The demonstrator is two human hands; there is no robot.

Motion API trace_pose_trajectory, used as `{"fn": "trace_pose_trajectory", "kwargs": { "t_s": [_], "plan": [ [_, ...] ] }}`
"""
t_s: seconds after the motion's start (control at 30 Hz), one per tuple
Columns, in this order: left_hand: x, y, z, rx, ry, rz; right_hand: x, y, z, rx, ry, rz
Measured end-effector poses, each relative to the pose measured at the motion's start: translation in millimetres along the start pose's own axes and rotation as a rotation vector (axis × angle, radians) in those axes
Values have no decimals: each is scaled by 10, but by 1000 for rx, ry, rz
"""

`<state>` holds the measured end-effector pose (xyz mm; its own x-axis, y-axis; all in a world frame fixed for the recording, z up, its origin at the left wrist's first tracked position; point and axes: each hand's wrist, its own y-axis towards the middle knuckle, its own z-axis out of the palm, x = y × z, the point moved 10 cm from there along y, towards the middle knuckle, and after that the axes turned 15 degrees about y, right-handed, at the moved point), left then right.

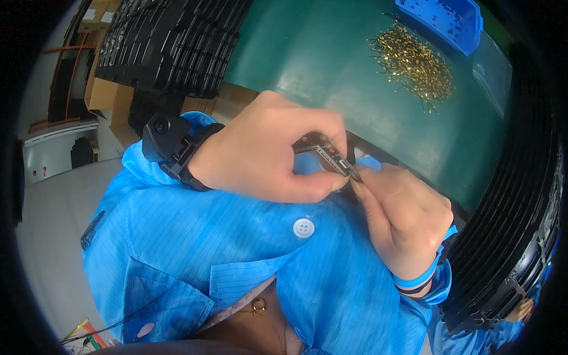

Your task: Assembling and inspecting small electronic components on a circuit board within a manufacturing environment.

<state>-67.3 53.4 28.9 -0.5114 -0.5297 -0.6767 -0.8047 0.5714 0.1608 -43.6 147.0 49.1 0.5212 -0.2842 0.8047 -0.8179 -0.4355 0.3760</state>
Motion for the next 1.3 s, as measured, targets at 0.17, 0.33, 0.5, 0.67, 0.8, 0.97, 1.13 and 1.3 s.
{"fn": "trace_pose_trajectory", "kwargs": {
  "t_s": [0.17,0.33,0.5,0.67,0.8,0.97,1.13,1.3],
  "plan": [
    [-27,-18,-16,-38,1,33,79,-14,10,-26,-36,-70],
    [48,26,49,106,35,-47,4,-18,-10,-9,-1,13],
    [144,40,127,218,-110,-113,-235,-46,-9,-24,157,242],
    [203,91,161,230,-165,-110,-416,-117,-30,-146,398,341],
    [225,117,154,239,-185,-109,-472,-123,-18,-157,468,365],
    [383,125,320,312,-411,-186,-552,-93,-13,-164,568,364],
    [433,180,471,417,-478,-186,-648,-31,81,-62,758,360],
    [486,180,588,482,-560,-239,-705,-29,146,21,803,376]
  ]
}}
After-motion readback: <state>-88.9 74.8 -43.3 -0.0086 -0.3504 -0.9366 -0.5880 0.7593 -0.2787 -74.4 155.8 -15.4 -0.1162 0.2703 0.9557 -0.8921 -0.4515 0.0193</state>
